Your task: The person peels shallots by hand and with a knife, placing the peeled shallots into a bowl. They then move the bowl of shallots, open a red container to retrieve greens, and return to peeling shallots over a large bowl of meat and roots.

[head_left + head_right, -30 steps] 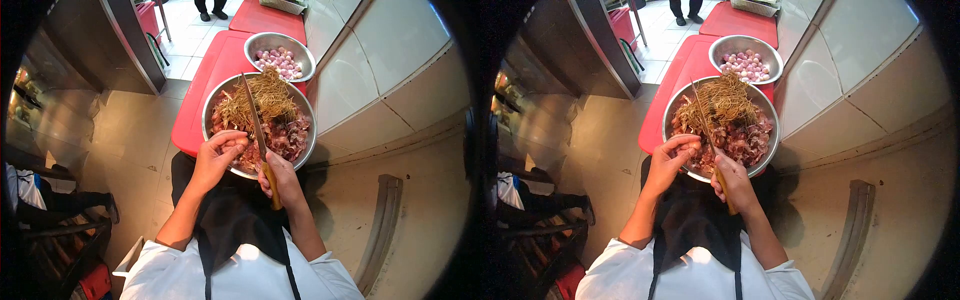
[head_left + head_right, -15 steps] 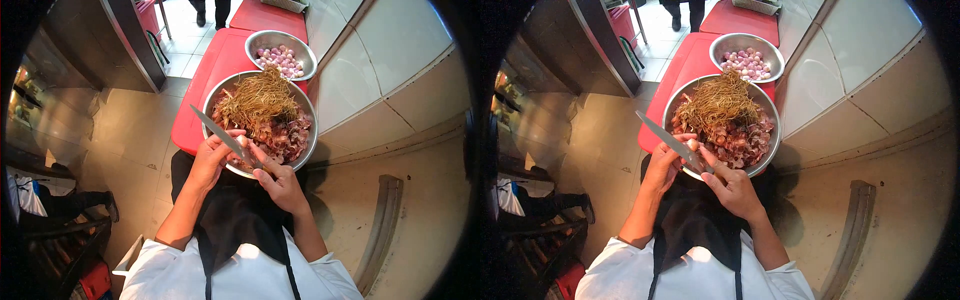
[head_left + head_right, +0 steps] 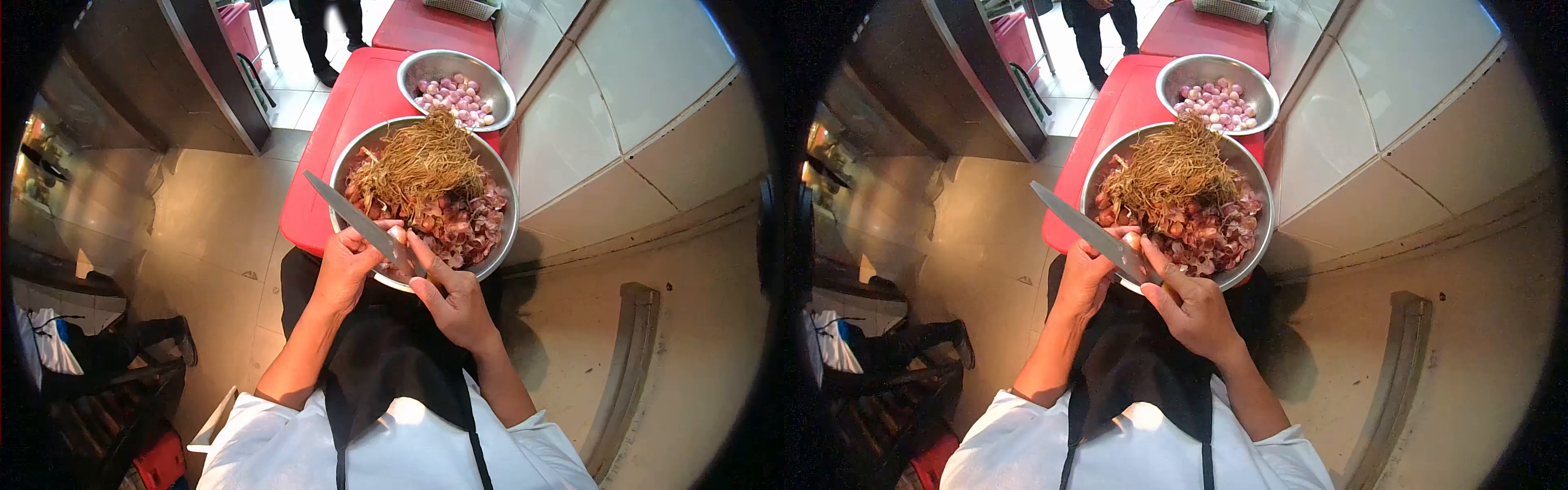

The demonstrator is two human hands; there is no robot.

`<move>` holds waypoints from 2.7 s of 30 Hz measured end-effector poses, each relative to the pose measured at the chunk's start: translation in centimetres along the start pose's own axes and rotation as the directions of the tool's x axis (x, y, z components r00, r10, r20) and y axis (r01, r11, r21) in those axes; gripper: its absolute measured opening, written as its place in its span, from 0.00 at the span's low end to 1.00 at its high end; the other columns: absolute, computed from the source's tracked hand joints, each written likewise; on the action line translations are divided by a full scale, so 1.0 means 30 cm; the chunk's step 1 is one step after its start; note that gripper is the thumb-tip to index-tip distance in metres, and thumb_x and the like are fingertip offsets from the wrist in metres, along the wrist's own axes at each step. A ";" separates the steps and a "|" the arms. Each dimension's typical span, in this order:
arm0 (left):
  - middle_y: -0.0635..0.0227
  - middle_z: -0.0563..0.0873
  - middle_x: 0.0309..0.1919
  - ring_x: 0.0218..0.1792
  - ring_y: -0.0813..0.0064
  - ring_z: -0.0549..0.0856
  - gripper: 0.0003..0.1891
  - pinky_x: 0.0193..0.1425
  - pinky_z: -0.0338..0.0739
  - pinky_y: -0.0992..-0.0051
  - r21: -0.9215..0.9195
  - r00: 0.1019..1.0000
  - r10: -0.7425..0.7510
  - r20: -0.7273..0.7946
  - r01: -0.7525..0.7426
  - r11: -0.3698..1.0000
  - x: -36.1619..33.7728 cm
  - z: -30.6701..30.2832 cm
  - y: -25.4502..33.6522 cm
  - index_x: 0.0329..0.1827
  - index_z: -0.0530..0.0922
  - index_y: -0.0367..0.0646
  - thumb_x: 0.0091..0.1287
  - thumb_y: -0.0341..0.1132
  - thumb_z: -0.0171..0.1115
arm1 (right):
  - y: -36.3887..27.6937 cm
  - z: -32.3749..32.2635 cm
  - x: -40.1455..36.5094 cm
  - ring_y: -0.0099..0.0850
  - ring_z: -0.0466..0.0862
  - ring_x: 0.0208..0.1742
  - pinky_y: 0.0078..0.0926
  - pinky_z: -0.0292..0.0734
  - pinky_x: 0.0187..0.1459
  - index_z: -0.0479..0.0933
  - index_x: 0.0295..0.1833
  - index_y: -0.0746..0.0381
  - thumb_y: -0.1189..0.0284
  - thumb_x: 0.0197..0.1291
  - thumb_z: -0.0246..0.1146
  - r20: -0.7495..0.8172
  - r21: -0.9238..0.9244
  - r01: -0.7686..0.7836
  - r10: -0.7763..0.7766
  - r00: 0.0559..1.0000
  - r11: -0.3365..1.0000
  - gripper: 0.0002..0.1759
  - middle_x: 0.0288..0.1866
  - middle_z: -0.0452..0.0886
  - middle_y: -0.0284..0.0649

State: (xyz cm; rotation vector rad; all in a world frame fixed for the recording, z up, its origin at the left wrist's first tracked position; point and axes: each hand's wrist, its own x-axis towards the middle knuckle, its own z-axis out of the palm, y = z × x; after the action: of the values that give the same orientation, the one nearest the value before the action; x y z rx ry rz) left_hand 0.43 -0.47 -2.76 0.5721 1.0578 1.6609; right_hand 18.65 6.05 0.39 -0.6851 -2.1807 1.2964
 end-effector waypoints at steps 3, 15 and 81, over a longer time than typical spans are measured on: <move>0.62 0.90 0.39 0.38 0.74 0.90 0.19 0.46 0.84 0.76 0.006 0.999 0.037 -0.025 -0.037 0.999 0.000 0.008 -0.002 0.58 0.81 0.31 0.69 0.33 0.70 | -0.002 0.016 0.003 0.29 0.79 0.26 0.29 0.75 0.35 0.68 0.78 0.57 0.65 0.73 0.61 -0.040 -0.022 0.037 -0.038 0.998 0.999 0.30 0.27 0.80 0.48; 0.57 0.89 0.51 0.48 0.73 0.88 0.18 0.56 0.83 0.75 -0.140 0.997 -0.004 0.072 0.014 0.990 -0.009 0.029 0.030 0.64 0.79 0.32 0.71 0.26 0.62 | -0.026 0.013 0.006 0.13 0.67 0.20 0.11 0.62 0.22 0.65 0.79 0.59 0.62 0.80 0.52 0.050 0.605 -0.289 0.327 0.944 0.742 0.27 0.23 0.71 0.27; 0.58 0.88 0.53 0.52 0.75 0.87 0.14 0.61 0.80 0.73 0.119 0.990 0.142 0.007 -0.142 0.983 -0.026 0.045 0.022 0.58 0.81 0.33 0.70 0.25 0.64 | -0.054 0.000 0.018 0.13 0.67 0.26 0.14 0.63 0.28 0.64 0.80 0.57 0.64 0.77 0.57 0.084 0.324 -0.332 0.322 0.943 0.886 0.29 0.27 0.72 0.26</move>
State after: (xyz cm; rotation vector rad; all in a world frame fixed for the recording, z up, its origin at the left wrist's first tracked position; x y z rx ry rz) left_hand 1.41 -0.75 -1.42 0.7398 1.1457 1.7294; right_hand 17.98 5.72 1.92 -0.9240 -1.8459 1.8067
